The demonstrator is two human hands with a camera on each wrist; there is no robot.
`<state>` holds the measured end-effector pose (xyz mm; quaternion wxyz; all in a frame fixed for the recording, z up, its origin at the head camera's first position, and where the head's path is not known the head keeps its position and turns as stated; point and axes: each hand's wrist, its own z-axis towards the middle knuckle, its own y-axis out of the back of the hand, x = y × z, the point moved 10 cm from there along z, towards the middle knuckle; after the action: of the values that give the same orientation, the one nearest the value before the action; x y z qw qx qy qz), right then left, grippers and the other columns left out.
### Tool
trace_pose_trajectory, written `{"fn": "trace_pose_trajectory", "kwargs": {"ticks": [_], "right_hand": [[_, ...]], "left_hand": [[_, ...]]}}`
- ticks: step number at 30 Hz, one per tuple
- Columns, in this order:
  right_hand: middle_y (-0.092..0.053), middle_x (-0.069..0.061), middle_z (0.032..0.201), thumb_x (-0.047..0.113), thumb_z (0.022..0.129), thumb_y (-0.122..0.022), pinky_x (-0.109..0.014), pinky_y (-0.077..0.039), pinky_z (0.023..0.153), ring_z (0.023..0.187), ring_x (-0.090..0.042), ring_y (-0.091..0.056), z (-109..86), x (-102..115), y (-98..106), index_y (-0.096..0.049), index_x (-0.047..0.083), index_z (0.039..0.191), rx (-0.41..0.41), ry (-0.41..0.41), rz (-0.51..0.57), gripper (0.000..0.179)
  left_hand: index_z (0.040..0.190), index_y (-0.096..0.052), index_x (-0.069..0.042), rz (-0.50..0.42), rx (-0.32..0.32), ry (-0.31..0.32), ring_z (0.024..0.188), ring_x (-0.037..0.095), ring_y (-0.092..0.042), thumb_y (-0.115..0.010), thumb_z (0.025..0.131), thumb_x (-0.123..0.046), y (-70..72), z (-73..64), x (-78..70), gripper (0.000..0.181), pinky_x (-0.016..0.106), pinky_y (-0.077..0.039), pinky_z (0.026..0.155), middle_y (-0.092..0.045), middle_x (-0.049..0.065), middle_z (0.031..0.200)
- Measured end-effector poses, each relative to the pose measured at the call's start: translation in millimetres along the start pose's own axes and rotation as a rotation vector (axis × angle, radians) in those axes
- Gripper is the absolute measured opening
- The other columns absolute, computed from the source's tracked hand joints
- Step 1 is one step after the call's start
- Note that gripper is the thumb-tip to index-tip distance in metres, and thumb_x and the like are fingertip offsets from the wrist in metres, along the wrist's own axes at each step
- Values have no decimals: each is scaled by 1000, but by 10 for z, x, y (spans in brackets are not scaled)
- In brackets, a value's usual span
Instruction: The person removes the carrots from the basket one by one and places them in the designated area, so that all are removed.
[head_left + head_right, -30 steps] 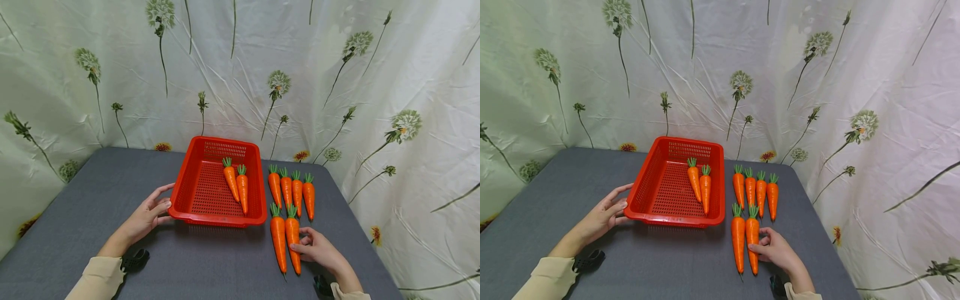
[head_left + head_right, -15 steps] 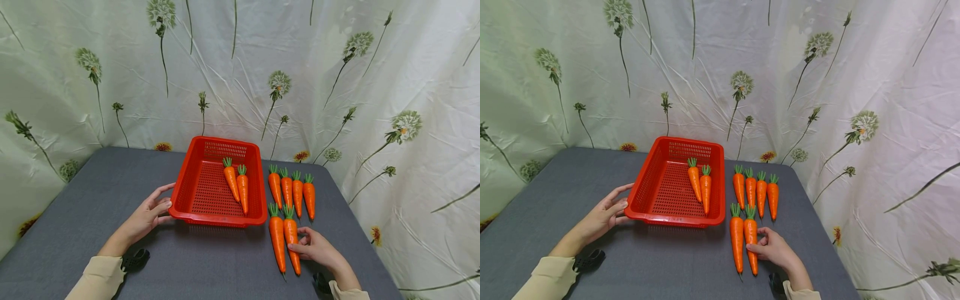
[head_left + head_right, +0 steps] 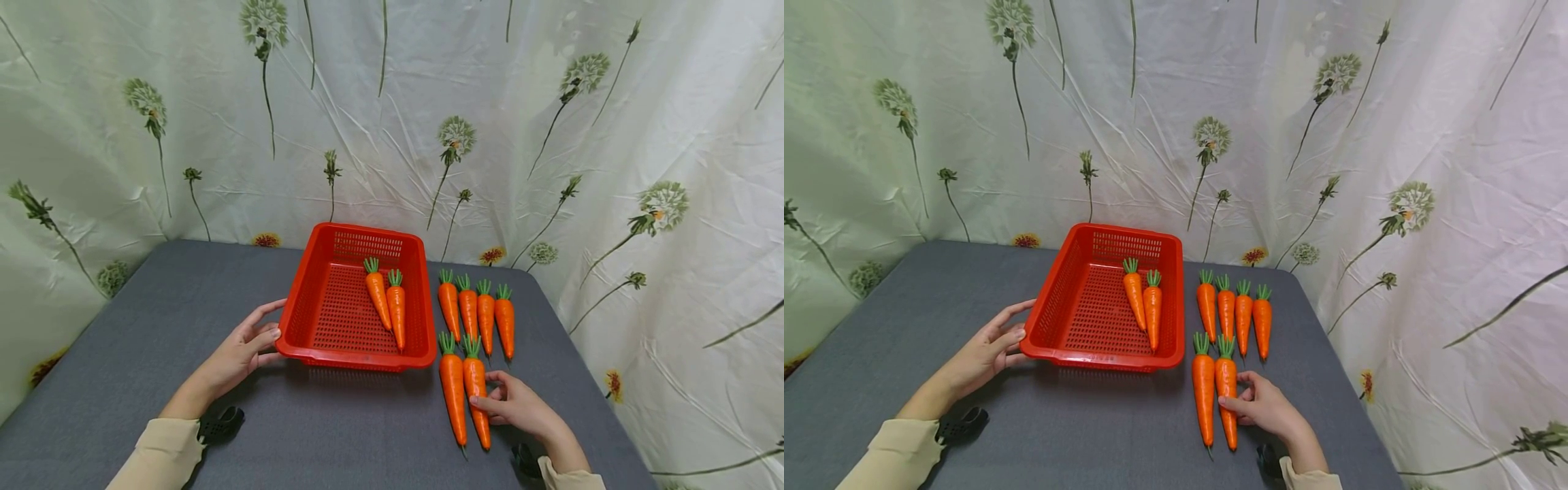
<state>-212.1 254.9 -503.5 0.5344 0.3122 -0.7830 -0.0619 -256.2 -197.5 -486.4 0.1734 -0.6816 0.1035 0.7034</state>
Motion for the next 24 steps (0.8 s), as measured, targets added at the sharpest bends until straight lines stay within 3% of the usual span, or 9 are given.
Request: {"fn": "trace_pose_trajectory", "kwargs": {"ticks": [13,24], "right_hand": [[-67,-10,92,37,95,-68,-38,-61,78,83,-18,-69,-38,25,42,-34,-13,142,1,-25,-1,77],[-67,-14,98,37,97,-67,-38,-60,80,88,-23,-70,-87,146,222,-36,-9,144,-40,2,-50,74]], "left_hand": [[159,-20,-24,6,-16,15,117,18,-66,-50,106,-19,-14,-7,-11,61,36,-58,92,-49,27,141],[159,-20,-25,22,-27,33,118,19,-66,-51,106,-23,-11,-12,-11,62,39,-58,93,-46,31,143]]}}
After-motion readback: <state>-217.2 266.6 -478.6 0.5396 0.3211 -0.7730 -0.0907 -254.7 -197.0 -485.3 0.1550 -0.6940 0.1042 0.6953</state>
